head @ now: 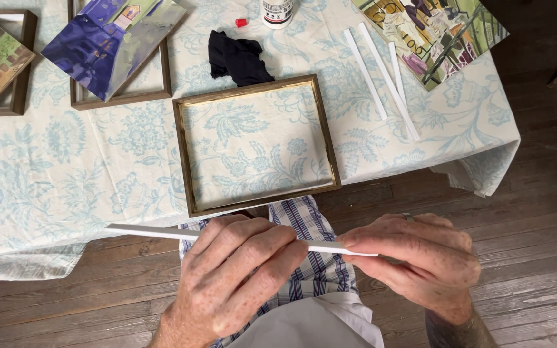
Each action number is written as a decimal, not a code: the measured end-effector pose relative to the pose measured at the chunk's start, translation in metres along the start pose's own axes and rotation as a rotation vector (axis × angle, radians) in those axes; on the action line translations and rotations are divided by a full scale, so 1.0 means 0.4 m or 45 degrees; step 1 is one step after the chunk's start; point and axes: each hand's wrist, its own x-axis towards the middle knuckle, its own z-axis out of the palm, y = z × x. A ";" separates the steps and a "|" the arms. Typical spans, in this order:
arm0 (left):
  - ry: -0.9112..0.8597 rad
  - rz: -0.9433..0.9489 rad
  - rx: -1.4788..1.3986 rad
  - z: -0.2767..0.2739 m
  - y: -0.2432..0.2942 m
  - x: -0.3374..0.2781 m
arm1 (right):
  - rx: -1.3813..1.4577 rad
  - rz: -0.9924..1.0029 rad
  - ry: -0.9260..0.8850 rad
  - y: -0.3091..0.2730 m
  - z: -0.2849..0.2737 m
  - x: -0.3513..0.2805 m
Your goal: Cleaning the edges of a wooden frame with a cloth and applying glue to a thin strip for assembly.
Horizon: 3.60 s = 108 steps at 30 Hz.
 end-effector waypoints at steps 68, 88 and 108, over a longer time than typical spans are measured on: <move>-0.549 -0.600 0.047 0.066 -0.279 -0.327 | -0.106 0.348 -0.505 0.317 0.116 -0.043; -0.397 -0.560 0.220 0.092 -0.276 -0.297 | -0.145 0.293 -0.472 0.324 0.114 -0.023; -0.738 -0.918 -0.681 0.039 -0.167 -0.191 | 0.038 0.038 -0.684 0.175 0.078 0.101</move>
